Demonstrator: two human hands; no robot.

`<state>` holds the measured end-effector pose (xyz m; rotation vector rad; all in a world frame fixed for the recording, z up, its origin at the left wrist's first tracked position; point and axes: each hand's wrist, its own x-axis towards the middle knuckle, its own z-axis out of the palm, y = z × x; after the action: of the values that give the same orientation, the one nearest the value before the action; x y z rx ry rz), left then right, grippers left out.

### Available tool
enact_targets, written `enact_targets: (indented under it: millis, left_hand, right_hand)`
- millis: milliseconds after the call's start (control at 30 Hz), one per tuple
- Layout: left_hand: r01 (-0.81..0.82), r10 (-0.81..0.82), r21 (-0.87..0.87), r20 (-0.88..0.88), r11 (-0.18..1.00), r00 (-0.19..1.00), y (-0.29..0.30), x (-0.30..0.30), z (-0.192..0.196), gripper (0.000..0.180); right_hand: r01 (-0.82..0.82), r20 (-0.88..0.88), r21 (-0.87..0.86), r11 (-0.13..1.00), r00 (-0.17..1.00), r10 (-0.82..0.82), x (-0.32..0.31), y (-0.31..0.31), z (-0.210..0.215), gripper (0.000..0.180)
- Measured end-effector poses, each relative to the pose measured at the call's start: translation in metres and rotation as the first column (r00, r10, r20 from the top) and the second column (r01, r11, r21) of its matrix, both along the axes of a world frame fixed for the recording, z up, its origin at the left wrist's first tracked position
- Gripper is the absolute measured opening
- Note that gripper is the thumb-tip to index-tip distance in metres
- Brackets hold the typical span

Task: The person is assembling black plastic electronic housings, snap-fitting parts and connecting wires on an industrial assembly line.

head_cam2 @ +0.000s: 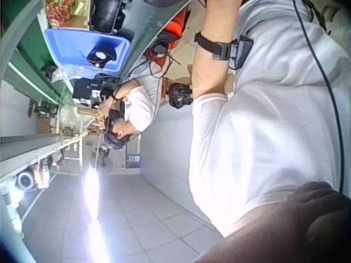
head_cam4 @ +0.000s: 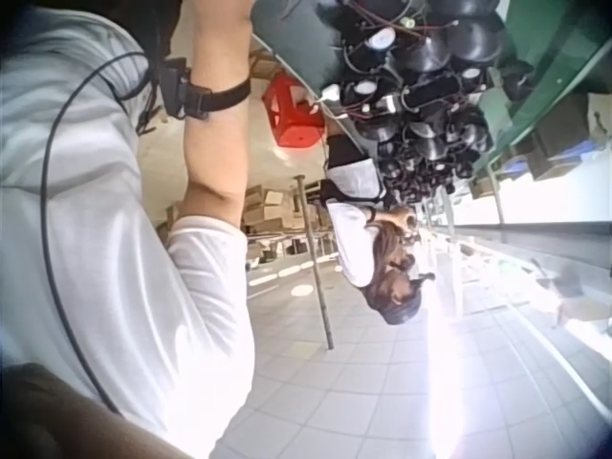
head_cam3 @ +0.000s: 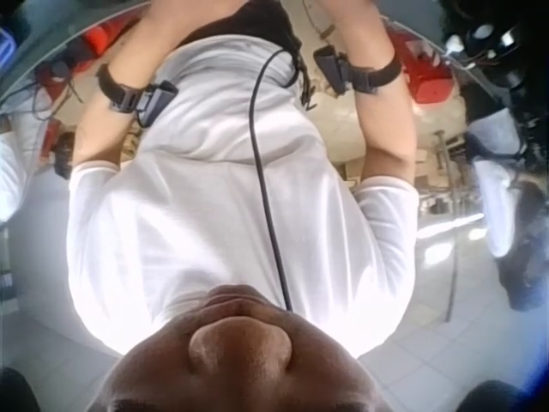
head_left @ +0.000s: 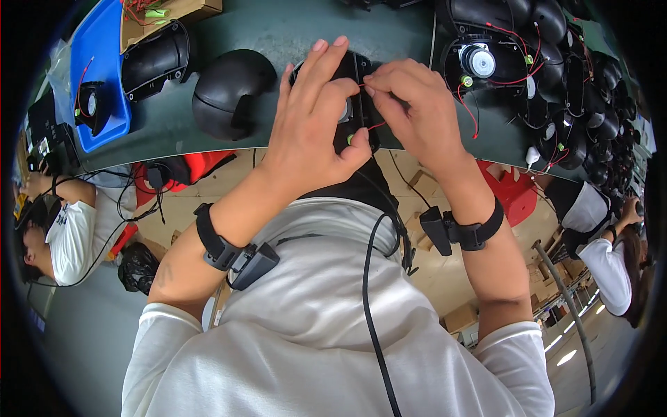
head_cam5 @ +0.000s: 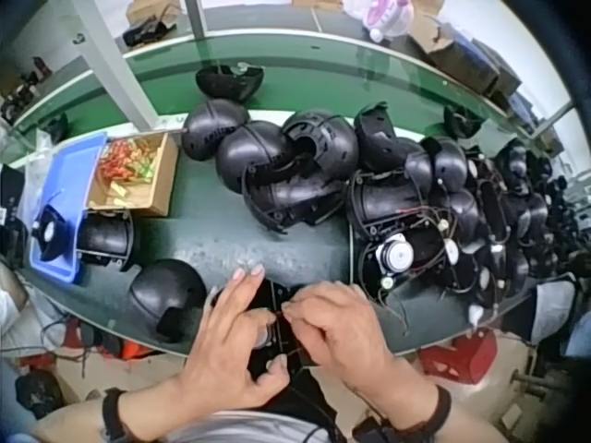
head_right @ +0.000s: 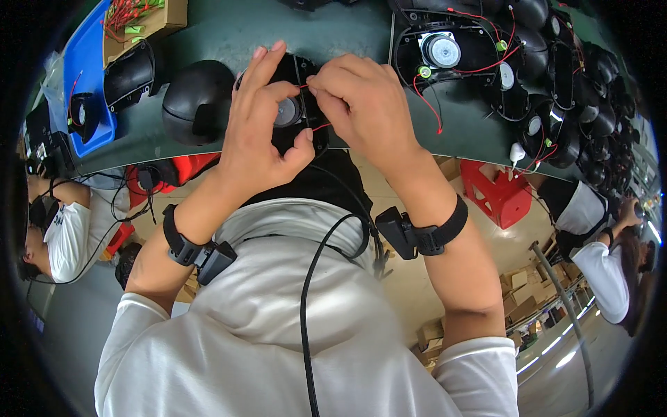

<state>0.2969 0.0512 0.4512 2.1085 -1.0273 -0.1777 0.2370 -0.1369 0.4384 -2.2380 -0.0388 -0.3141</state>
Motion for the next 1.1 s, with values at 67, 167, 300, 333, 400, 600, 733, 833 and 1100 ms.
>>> enact_targets:
  millis: [67, 167, 300, 333, 400, 600, 733, 833, 1100]
  left_hand:
    - [-0.008, 0.007, -0.013, -0.009, 1.000, 1.000, 0.000, 0.001, 0.001, 0.040]
    - [0.024, -0.025, 0.055, 0.031, 0.998, 0.999, 0.001, 0.000, 0.005, 0.047]
    - [0.024, -0.027, 0.046, 0.062, 0.999, 0.998, 0.001, -0.001, 0.003, 0.049]
    - [0.027, -0.028, 0.024, 0.051, 0.999, 0.998, 0.001, -0.001, 0.002, 0.048]
    - [0.021, -0.022, 0.019, 0.049, 1.000, 0.999, 0.003, 0.000, -0.001, 0.048]
    - [0.049, -0.050, 0.037, 0.042, 0.998, 0.998, 0.003, 0.000, 0.005, 0.047]
    - [0.005, -0.004, -0.037, 0.027, 0.999, 1.000, 0.007, 0.004, -0.004, 0.046]
    - [-0.010, 0.010, -0.070, 0.009, 0.998, 1.000, 0.009, 0.006, -0.006, 0.047]
    - [0.001, 0.001, -0.141, 0.010, 0.990, 1.000, 0.011, 0.004, -0.009, 0.049]
  right_hand:
    - [0.035, -0.047, 0.116, 0.993, 0.998, -0.029, 0.000, 0.004, 0.001, 0.009]
    - [0.103, -0.139, 0.268, 0.958, 0.988, -0.067, -0.001, 0.005, 0.002, 0.009]
    - [0.218, -0.322, 0.376, 0.901, 0.942, -0.094, -0.007, 0.006, 0.005, 0.013]
    - [0.219, -0.317, 0.374, 0.901, 0.943, -0.098, -0.009, 0.006, 0.009, 0.013]
    - [0.160, -0.044, 0.070, 0.985, 0.987, -0.157, -0.011, 0.008, 0.016, 0.016]
    - [0.357, 0.087, -0.109, 0.928, 0.933, -0.348, -0.102, 0.030, 0.045, 0.030]
    - [0.584, -0.742, 0.619, 0.525, 0.654, 0.148, -0.100, 0.049, 0.020, 0.046]
    - [0.632, -0.627, 0.773, 0.049, 0.752, 0.205, -0.065, 0.064, 0.009, 0.059]
    - [0.683, -0.700, 0.713, 0.159, 0.709, 0.088, -0.031, 0.074, 0.018, 0.049]
